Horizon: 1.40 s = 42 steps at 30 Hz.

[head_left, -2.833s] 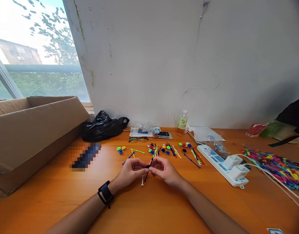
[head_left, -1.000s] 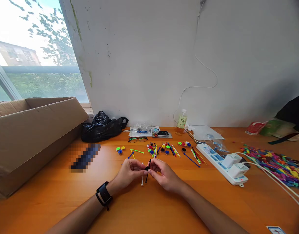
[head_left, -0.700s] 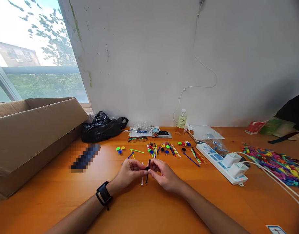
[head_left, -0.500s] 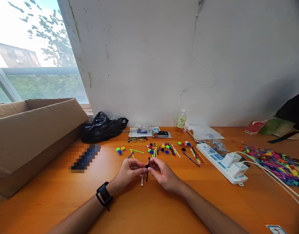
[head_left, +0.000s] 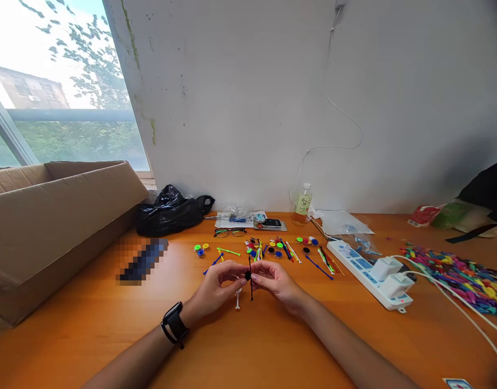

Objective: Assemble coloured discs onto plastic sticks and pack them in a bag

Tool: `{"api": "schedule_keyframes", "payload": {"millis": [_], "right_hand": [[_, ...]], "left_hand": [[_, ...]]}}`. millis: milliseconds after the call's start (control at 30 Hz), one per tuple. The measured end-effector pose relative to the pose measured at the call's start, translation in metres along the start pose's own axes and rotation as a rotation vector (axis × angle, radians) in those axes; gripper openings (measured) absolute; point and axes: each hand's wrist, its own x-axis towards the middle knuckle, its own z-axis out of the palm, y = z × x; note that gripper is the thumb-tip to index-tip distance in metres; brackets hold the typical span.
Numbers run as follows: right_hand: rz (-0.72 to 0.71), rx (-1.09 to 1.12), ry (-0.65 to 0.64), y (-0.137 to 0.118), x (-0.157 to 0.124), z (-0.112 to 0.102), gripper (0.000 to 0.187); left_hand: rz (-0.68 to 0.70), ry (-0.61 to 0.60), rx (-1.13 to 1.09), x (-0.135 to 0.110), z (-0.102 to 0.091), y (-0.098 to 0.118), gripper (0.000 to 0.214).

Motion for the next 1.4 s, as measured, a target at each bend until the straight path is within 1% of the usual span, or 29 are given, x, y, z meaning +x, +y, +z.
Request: {"api": "schedule_keyframes", "payload": {"millis": [100,233,467,600,733,833,933,1033,1200,1400], "right_hand": [[0.016,0.023,0.019,-0.001,0.000,0.001,0.050],[0.062,0.062,0.040,-0.003,-0.001,0.001,0.048],[0.100,0.032,0.029,-0.006,-0.003,0.001,0.051],[0.128,0.004,0.019,-0.004,-0.002,0.000,0.053],[0.115,-0.050,0.025,-0.001,0.000,-0.004,0.053],[0.102,-0.085,0.025,0.001,0.001,-0.007,0.053],[0.102,-0.093,-0.018,0.003,0.001,-0.008,0.052],[0.074,-0.099,-0.043,0.005,0.000,-0.008,0.049],[-0.010,-0.108,0.002,0.010,-0.001,-0.006,0.045],[-0.093,-0.204,0.026,0.010,-0.004,-0.004,0.039]], "left_hand": [[0.011,-0.030,0.037,-0.001,0.001,0.002,0.032],[-0.005,-0.065,0.063,-0.004,0.003,0.005,0.030],[-0.001,-0.028,0.107,-0.005,0.004,0.008,0.027],[0.020,-0.039,0.145,-0.005,0.003,0.007,0.024],[0.069,-0.039,0.182,-0.005,0.002,0.005,0.020],[0.073,-0.041,0.197,-0.004,0.001,0.000,0.019],[0.058,-0.039,0.159,-0.004,0.001,-0.004,0.024],[0.018,-0.030,0.063,-0.005,0.002,-0.004,0.028],[-0.056,0.003,-0.057,-0.007,0.006,0.003,0.032],[-0.143,0.057,-0.136,-0.008,0.008,0.008,0.029]]}}
